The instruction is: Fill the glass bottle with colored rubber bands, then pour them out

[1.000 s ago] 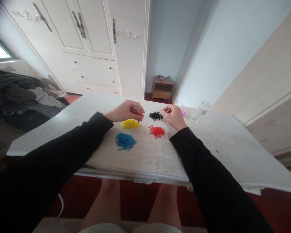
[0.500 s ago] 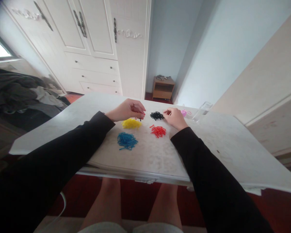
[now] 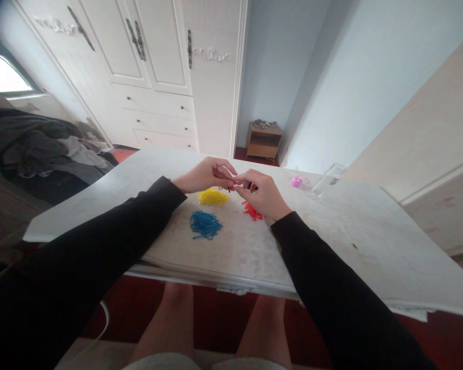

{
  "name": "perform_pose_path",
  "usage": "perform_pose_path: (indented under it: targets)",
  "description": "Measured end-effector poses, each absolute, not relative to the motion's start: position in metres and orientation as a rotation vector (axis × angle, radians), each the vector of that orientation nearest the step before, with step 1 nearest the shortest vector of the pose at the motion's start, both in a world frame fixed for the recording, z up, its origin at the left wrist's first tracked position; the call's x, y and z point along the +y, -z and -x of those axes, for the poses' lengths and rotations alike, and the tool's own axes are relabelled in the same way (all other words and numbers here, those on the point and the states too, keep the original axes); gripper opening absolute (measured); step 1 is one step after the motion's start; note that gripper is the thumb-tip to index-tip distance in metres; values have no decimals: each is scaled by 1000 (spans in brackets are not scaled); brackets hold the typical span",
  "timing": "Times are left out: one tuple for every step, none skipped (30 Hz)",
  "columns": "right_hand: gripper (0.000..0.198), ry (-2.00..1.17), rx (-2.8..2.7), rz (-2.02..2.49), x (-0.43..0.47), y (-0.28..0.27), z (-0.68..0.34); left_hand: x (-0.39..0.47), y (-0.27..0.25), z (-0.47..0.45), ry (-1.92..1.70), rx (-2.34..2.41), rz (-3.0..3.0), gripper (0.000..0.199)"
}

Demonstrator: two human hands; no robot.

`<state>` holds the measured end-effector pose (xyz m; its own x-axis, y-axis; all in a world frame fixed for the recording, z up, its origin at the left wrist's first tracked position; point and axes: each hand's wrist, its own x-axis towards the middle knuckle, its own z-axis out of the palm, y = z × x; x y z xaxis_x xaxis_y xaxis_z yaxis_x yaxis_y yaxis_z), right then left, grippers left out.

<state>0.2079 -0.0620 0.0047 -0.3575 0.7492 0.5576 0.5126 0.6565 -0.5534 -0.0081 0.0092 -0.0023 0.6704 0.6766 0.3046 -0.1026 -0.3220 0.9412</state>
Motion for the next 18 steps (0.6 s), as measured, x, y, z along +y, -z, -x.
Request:
perform_pose_path:
  targets:
    - [19,-368,-2052,981,-63,-5,-207,9,2,8,-833,470,-1732,37]
    - [18,-370,-2058,988,-63,-5,-207,9,2,8,-824,474,-1730,39]
    - [17,-369,-2060,997,-62,-5,-208,9,2,8,-812,473,-1726,40]
    - [15,-365,-2058,1004,-62,-5,-208,8,2,8,-801,466,-1721,41]
    - [14,-361,-2054,1010,-62,-5,-209,8,2,8,-793,454,-1717,42]
    - [13,-357,-2048,1014,-61,-5,-210,7,2,8,-788,440,-1714,42]
    - [13,-355,-2043,1015,-61,-5,-210,6,2,7,-787,430,-1713,41]
    - [13,-357,-2038,1014,-61,-5,-210,5,1,7,-789,425,-1714,40]
    - [12,-361,-2034,1013,-61,-5,-210,4,1,7,-792,425,-1716,40]
    - [12,-365,-2030,1014,-61,-5,-210,3,1,6,-795,428,-1719,39]
    - [12,-367,-2025,1017,-61,-5,-209,3,0,6,-798,434,-1723,39]
    - [12,-366,-2017,1023,-61,-5,-209,3,0,6,-805,442,-1727,38]
    - [12,-363,-2007,1032,-62,-6,-209,3,0,6,-815,449,-1730,38]
    - [12,-360,-1995,1043,-62,-6,-210,4,0,6,-828,455,-1732,37]
    - [11,-363,-1983,1053,-61,-6,-211,5,0,6,-843,460,-1733,37]
    - [9,-376,-1977,1064,-61,-6,-212,5,1,6,-856,464,-1733,36]
    - [7,-398,-1982,1077,-61,-7,-214,6,1,6,-870,467,-1731,36]
    - [6,-427,-1996,1091,-61,-7,-216,6,1,7,-880,467,-1729,35]
